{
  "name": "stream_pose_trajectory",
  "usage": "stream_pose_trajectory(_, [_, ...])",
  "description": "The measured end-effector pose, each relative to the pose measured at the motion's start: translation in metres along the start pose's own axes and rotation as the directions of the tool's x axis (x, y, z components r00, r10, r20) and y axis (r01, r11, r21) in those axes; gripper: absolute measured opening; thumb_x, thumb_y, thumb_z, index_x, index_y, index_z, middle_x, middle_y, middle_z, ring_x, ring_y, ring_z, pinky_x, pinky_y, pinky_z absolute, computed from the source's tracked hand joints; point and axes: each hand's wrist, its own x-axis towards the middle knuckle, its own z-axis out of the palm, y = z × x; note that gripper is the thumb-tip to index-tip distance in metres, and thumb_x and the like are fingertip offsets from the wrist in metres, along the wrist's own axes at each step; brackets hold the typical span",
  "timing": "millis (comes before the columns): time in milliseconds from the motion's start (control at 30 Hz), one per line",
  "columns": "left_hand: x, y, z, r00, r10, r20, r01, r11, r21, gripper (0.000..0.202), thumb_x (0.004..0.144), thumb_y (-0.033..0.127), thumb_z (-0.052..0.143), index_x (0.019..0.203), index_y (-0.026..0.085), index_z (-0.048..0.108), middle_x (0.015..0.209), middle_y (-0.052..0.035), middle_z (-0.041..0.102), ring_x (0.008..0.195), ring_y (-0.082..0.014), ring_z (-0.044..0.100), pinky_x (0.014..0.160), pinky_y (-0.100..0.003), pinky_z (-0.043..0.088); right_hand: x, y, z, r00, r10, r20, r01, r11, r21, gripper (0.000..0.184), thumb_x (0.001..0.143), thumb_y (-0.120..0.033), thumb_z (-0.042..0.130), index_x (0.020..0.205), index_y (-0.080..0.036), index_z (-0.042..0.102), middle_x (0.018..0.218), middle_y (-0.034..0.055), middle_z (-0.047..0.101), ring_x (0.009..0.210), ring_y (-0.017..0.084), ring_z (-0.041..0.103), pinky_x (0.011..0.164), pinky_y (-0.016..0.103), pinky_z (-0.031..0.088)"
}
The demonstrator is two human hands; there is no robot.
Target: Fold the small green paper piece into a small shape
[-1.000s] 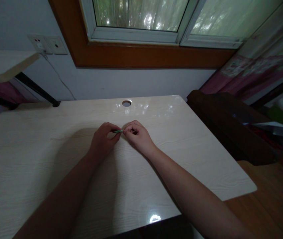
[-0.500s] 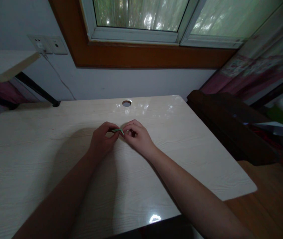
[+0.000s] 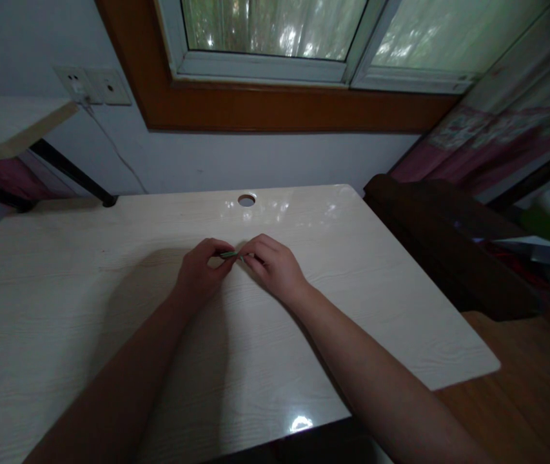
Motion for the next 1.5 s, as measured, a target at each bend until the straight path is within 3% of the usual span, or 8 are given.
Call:
stream_pose_trajectory(133, [-0.001,-0.001,0.001,0.998,0.055,-0.012,-0.054,0.996,0.064,0.012,0.083,0.026,0.071,0.092,0.020,0.066,0.086,-0.0021,0.071,0.077,-0.0166,0.069,0.076,-0.030,0.056,0.001,-0.002,-0.001,0.999,0.030,0.012,-0.030,0.999,-0.011,0.014,0.097,-0.019,0.053,0.098,-0.021,0.067,0.096,0.0062,0.065,0.091,0.018,0.061,0.081,0.030,0.048])
stream_pose_trajectory(367, [-0.001,0.000,0.001,0.995,0.098,-0.022,-0.095,0.990,0.105,0.014,0.083,0.024,0.072,0.094,0.020,0.064,0.088,-0.0019,0.070,0.079,-0.0162,0.068,0.076,-0.029,0.056,0.001,0.001,0.008,0.988,0.147,-0.045,-0.140,0.981,0.136,0.007,0.094,-0.020,0.061,0.092,-0.022,0.067,0.088,0.0028,0.066,0.085,0.017,0.062,0.078,0.029,0.047])
stream_pose_trajectory(800, [-0.002,-0.002,0.002,0.998,0.055,-0.033,-0.053,0.996,0.067,0.017,0.082,0.023,0.074,0.095,0.020,0.063,0.088,-0.0016,0.070,0.080,-0.0156,0.069,0.078,-0.030,0.058,0.002,0.000,0.010,0.981,0.188,-0.042,-0.177,0.966,0.191,0.008,0.094,-0.025,0.060,0.090,-0.021,0.066,0.083,0.0014,0.059,0.077,0.015,0.056,0.070,0.027,0.042])
stream_pose_trajectory(967, [-0.002,0.001,0.002,0.999,0.023,-0.040,-0.021,0.998,0.062,0.017,0.081,0.024,0.074,0.094,0.021,0.063,0.087,-0.0014,0.071,0.079,-0.0161,0.070,0.078,-0.031,0.059,0.002,0.003,0.015,0.959,0.282,-0.022,-0.262,0.916,0.303,0.010,0.092,-0.029,0.061,0.086,-0.021,0.065,0.082,0.0011,0.059,0.078,0.016,0.055,0.071,0.028,0.042])
stream_pose_trajectory(1200, [-0.002,0.003,0.002,0.999,-0.001,-0.035,0.001,1.000,-0.003,0.018,0.081,0.025,0.073,0.094,0.021,0.062,0.088,-0.0014,0.070,0.080,-0.0157,0.070,0.079,-0.031,0.059,0.001,0.007,0.023,0.916,0.401,0.008,-0.353,0.795,0.494,0.014,0.087,-0.034,0.065,0.083,-0.020,0.065,0.080,0.0002,0.058,0.074,0.015,0.053,0.069,0.028,0.041])
stream_pose_trajectory(1500, [-0.002,-0.003,0.007,0.996,-0.065,-0.053,0.049,0.966,-0.255,0.035,0.079,0.030,0.077,0.108,0.022,0.059,0.096,-0.0031,0.069,0.088,-0.0167,0.072,0.085,-0.033,0.061,0.004,-0.001,0.017,0.934,0.347,-0.084,-0.285,0.866,0.411,0.009,0.088,-0.029,0.067,0.084,-0.022,0.069,0.084,0.0012,0.058,0.075,0.014,0.053,0.068,0.028,0.042])
